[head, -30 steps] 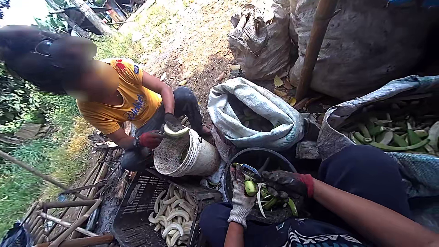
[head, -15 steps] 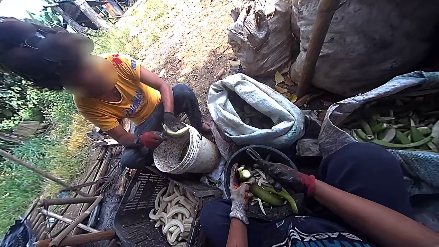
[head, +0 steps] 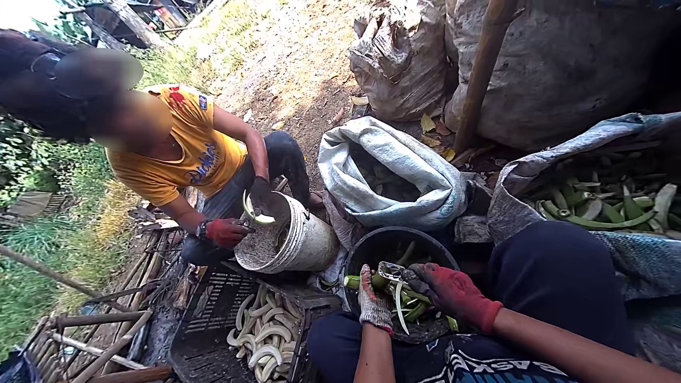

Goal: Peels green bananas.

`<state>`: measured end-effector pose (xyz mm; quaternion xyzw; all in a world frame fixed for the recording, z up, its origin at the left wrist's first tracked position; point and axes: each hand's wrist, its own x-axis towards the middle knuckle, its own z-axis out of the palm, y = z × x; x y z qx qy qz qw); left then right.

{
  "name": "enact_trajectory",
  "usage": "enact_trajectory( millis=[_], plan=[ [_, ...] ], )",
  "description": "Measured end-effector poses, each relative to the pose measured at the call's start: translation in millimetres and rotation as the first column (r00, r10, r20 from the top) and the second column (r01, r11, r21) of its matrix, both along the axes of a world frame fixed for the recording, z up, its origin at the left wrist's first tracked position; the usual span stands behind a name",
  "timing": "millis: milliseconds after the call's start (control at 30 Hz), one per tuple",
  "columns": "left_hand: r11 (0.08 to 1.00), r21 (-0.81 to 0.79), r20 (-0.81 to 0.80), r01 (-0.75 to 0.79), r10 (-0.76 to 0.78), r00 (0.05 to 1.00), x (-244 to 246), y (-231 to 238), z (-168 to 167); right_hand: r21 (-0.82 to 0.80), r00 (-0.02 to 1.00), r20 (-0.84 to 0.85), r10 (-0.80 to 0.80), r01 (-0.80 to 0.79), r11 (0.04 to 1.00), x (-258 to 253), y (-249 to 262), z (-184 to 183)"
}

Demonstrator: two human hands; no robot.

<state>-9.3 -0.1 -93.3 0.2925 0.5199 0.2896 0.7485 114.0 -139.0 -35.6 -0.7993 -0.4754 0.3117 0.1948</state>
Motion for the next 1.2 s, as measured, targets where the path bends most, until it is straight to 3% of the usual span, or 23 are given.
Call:
enact_trajectory(
  millis=[67,200,300,400,533,700,867,1033,1133,1200],
  plan=[
    [0.999,-0.039,-0.01,-0.019,0.019,1.0,3,-2,1,-0.086,1.0,0.022,-0.012,0.014,0.996,-3,3,-2],
    [0.999,-0.051,-0.004,0.013,-0.013,1.0,7,-17,5,-0.28,0.994,-0.1,-0.04,0.01,0.96,9,18,-3],
    [0.997,-0.072,0.0,-0.004,0.004,1.0,4,-16,3,-0.215,0.986,-0.161,-0.032,-0.003,0.977,9,13,-10],
    [0.995,-0.083,-0.033,-0.061,0.059,0.998,0,-6,-6,-0.12,0.997,-0.08,0.005,-0.014,0.993,4,7,-6],
    [0.999,-0.032,-0.04,-0.029,0.028,0.999,1,-4,-11,-0.188,0.998,-0.036,0.051,-0.057,0.981,-1,15,2],
    [1.0,-0.025,0.096,0.016,-0.014,0.995,-2,-7,-14,-0.217,0.984,-0.169,0.061,-0.098,0.971,6,19,1],
    [0.999,-0.024,0.263,-0.036,0.041,0.964,-1,12,-3,-0.107,0.965,-0.221,0.141,-0.168,0.98,3,5,3],
    [0.997,0.012,0.426,0.081,-0.078,0.901,0,15,0,-0.031,0.949,-0.244,0.198,-0.212,0.977,5,12,0],
    [0.992,-0.03,0.473,0.123,-0.094,0.876,2,8,7,-0.057,0.946,-0.249,0.209,-0.23,0.972,8,18,-8],
    [0.99,0.015,0.415,0.144,-0.137,0.9,0,8,8,-0.042,0.944,-0.249,0.216,-0.233,0.972,7,19,-8]
  ],
)
